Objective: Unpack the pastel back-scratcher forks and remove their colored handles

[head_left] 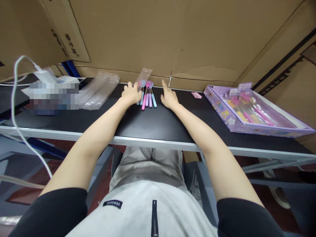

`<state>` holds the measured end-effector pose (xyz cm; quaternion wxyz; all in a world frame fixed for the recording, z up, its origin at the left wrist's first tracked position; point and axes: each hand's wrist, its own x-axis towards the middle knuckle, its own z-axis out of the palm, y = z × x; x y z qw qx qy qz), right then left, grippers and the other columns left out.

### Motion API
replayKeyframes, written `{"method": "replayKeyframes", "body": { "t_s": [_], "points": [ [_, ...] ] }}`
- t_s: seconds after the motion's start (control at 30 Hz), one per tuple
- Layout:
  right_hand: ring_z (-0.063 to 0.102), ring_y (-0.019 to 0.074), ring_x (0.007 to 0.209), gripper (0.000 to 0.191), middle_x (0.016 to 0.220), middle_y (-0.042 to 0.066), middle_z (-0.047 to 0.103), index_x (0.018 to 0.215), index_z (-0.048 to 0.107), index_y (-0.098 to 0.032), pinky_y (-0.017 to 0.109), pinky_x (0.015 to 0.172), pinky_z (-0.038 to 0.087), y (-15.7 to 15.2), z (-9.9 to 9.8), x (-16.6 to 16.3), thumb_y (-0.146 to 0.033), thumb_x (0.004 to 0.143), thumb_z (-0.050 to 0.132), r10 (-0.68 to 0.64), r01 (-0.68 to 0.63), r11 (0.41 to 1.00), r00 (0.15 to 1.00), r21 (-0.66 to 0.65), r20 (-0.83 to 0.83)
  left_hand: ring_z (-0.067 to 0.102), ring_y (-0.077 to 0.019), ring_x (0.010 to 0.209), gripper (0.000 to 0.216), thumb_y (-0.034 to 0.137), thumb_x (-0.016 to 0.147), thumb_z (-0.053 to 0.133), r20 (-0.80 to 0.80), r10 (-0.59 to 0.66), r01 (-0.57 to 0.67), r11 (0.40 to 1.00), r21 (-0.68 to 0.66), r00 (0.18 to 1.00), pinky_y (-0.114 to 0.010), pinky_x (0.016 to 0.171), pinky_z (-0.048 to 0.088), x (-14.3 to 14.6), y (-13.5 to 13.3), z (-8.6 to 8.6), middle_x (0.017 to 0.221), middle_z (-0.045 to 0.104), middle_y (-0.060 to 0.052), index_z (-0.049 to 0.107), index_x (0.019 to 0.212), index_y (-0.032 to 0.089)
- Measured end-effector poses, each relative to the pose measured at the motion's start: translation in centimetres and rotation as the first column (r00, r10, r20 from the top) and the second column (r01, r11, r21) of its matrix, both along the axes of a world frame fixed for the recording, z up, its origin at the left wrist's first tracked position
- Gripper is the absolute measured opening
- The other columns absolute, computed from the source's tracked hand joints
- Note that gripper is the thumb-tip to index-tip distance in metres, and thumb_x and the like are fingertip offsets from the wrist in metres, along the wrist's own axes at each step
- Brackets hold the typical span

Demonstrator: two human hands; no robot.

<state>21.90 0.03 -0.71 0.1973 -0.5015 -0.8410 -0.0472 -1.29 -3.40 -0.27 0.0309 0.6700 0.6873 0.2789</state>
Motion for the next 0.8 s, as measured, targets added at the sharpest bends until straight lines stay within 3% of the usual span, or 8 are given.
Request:
{"method": "replayKeyframes", "body": {
  "t_s": [0.23, 0.47, 0.67, 0.8],
  "points": [
    [0.054, 0.0398, 0.152, 0.073, 0.178, 0.015, 0.035, 0.172, 0.041, -0.013, 0.069, 0.123, 0.045, 1.0, -0.7, 0.2, -0.015, 0.099, 0.043, 0.038, -0.036, 0.995, 0.999, -0.094, 0.028, 0.046, -0.0547, 0.148, 0.074, 0.045, 0.094, 0.057, -0.051, 0.125, -0.131, 0.982, -0.136, 0.991, -0.071, 0.122, 0.038, -0.6, -0.2, 0.4, 0.164, 0.044, -0.033, 0.055, 0.159, 0.009],
    [0.054, 0.0396, 0.152, 0.068, 0.178, 0.016, 0.032, 0.168, 0.048, -0.007, 0.066, 0.124, 0.045, 0.3, -0.1, -0.1, -0.012, 0.100, 0.041, 0.048, -0.040, 0.994, 0.996, -0.106, 0.070, 0.042, -0.0542, 0.153, 0.073, 0.039, 0.096, 0.056, -0.113, 0.173, -0.192, 0.963, -0.187, 0.978, -0.070, 0.124, 0.036, 0.0, -1.3, 1.7, 0.166, 0.041, -0.036, 0.053, 0.160, 0.004],
    [0.054, 0.0398, 0.153, 0.065, 0.179, 0.016, 0.029, 0.166, 0.049, -0.005, 0.063, 0.125, 0.045, -0.6, 0.5, -0.3, -0.012, 0.102, 0.038, 0.043, -0.029, 0.991, 0.993, -0.128, 0.108, 0.038, -0.0584, 0.152, 0.078, 0.053, 0.086, 0.067, 0.000, 0.265, -0.264, 0.963, -0.054, 0.964, -0.082, 0.120, 0.030, -3.7, -0.2, 1.9, 0.164, 0.046, -0.033, 0.059, 0.154, 0.014],
    [0.051, 0.0388, 0.155, 0.065, 0.180, 0.016, 0.026, 0.168, 0.046, -0.003, 0.059, 0.127, 0.043, -1.3, 1.1, -0.5, -0.011, 0.104, 0.037, 0.024, -0.004, 0.989, 0.991, -0.149, 0.134, 0.030, -0.0567, 0.156, 0.080, 0.052, 0.087, 0.071, 0.060, 0.404, -0.397, 0.912, -0.104, 0.913, -0.080, 0.122, 0.027, -6.5, -0.8, 2.9, 0.171, 0.038, -0.028, 0.056, 0.157, 0.017]
  ]
}}
